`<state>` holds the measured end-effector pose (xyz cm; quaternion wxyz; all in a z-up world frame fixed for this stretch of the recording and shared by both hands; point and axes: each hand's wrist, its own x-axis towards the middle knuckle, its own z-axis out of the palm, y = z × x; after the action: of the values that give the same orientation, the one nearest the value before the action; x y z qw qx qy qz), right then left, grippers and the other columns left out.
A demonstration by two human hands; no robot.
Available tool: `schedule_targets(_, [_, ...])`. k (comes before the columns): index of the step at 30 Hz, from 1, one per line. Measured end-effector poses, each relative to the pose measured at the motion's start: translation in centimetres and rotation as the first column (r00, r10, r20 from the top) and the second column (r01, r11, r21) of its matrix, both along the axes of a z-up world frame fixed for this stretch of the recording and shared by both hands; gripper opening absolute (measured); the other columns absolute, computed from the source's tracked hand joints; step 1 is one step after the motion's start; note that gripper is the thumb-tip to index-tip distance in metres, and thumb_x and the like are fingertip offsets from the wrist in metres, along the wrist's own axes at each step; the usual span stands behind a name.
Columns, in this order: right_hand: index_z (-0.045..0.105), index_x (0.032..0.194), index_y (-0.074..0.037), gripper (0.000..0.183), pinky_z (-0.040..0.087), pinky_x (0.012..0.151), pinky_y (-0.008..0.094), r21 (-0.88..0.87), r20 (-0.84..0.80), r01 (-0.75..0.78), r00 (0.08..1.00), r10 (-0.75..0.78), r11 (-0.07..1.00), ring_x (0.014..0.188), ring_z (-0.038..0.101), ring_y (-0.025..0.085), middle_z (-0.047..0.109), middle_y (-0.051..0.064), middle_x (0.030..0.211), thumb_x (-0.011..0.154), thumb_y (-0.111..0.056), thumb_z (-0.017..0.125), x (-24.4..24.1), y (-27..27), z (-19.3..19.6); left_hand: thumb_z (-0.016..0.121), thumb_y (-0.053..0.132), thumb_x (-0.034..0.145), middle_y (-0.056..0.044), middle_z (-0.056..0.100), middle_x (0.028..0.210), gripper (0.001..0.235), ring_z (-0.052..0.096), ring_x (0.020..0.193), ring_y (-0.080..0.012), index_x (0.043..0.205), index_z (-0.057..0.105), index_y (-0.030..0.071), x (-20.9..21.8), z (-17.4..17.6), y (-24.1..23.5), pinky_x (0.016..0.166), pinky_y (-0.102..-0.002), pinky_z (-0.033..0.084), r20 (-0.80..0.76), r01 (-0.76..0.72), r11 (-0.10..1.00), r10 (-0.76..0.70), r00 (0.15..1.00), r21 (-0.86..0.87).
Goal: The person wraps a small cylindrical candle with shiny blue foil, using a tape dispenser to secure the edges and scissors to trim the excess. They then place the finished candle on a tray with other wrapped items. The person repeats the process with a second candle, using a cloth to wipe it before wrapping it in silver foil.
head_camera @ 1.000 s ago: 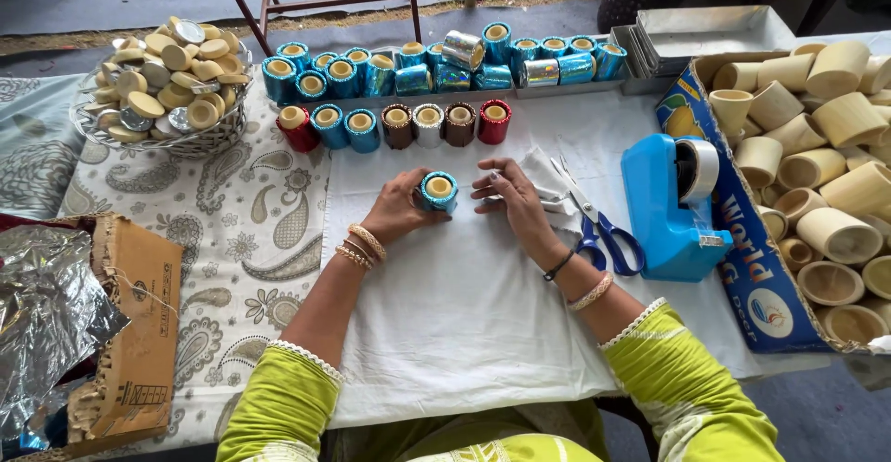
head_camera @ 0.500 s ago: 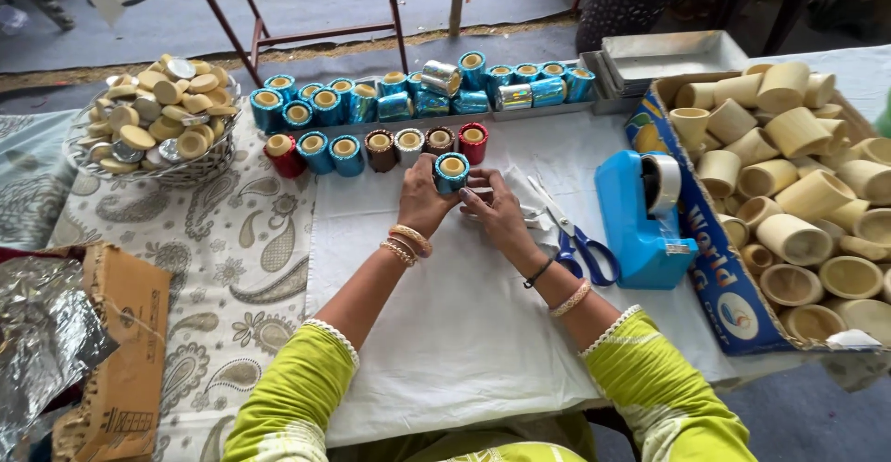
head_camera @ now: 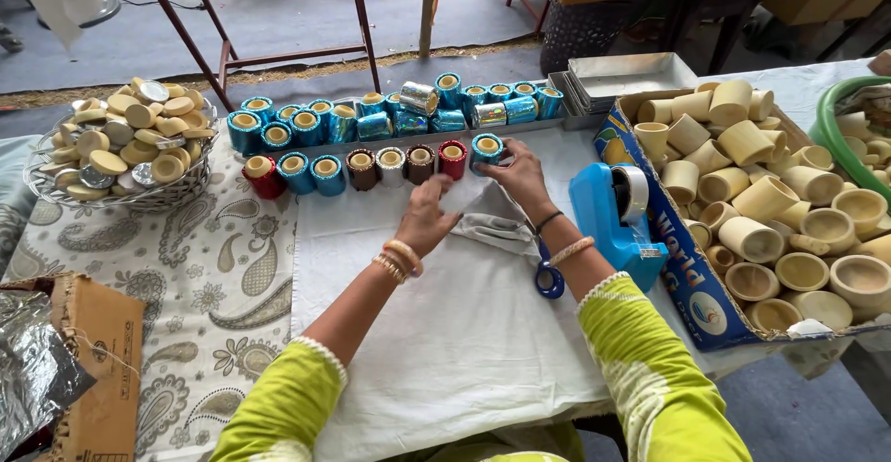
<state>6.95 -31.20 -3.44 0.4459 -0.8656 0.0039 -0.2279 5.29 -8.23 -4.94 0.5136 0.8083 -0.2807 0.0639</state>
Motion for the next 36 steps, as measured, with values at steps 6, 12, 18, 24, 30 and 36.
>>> schedule_targets(6, [0.070,0.123,-0.006,0.063,0.058,0.083,0.033,-0.071,-0.154,0.027,0.987,-0.038,0.997,0.093,0.071,0.020,0.068,0.010,0.110,0.070,-0.033,0.091,2.7,-1.0,-1.6,0.080,0.020,0.081,-0.011,0.061,0.129,0.045,0.047,0.131,-0.0341,0.121,0.062,0.009,-1.6,-2.4,4.7,0.113,-0.045,0.041,0.032,0.060,0.930,-0.077,0.997,0.362])
schedule_targets(12, [0.069,0.122,-0.005,0.062,0.056,0.091,0.036,-0.142,-0.128,0.005,0.991,-0.024,0.990,0.103,0.069,0.024,0.071,0.011,0.118,0.071,-0.033,0.091,5.0,-1.3,-3.7,0.080,0.021,0.082,-0.012,0.055,0.141,0.041,0.039,0.137,-0.0353,0.118,0.063,0.010,-1.8,-2.6,5.1,0.118,-0.045,0.035,0.089,0.083,0.927,-0.124,0.988,0.366])
schedule_targets(18, [0.056,0.134,-0.005,0.081,0.054,0.092,0.039,-0.144,-0.194,0.007,0.980,-0.035,0.990,0.108,0.068,0.027,0.069,0.014,0.120,0.066,-0.029,0.093,4.4,-0.8,-3.0,0.077,0.026,0.087,-0.011,0.052,0.143,0.042,0.037,0.141,-0.0322,0.123,0.061,0.010,-1.9,-2.8,5.2,0.121,-0.045,0.030,0.076,0.089,0.884,-0.139,0.987,0.460])
schedule_targets(24, [0.054,0.126,-0.001,0.070,0.052,0.096,0.042,-0.348,-0.306,0.017,0.943,-0.130,0.937,0.114,0.064,0.032,0.063,0.017,0.125,0.085,-0.049,0.083,-1.2,-0.7,-0.8,0.074,0.033,0.090,-0.015,0.044,0.151,0.055,0.031,0.146,-0.0346,0.134,0.054,0.007,-1.6,-4.1,5.5,0.123,-0.044,0.024,0.088,0.128,0.852,-0.199,0.976,0.508])
schedule_targets(30, [0.064,0.119,-0.015,0.060,0.042,0.091,0.050,-0.705,-0.352,-0.295,0.935,0.043,0.645,0.114,0.056,0.039,0.060,0.016,0.119,0.077,-0.050,0.087,-9.5,3.7,3.4,0.073,0.041,0.090,-0.018,0.034,0.157,0.071,0.024,0.148,-0.0387,0.145,0.044,0.005,-0.9,-3.7,6.3,0.122,-0.047,0.020,0.020,0.225,0.738,-0.307,0.952,0.636])
schedule_targets(36, [0.063,0.105,-0.007,0.026,0.054,0.084,0.044,-0.465,-0.328,-0.329,0.926,0.185,0.822,0.096,0.067,0.034,0.067,0.012,0.102,0.089,-0.023,0.076,-8.9,2.4,1.8,0.075,0.041,0.086,-0.013,0.039,0.155,0.065,0.028,0.147,-0.0358,0.137,0.051,0.008,-3.3,0.0,8.3,0.119,-0.049,0.028,-0.087,0.330,0.589,-0.402,0.912,0.738])
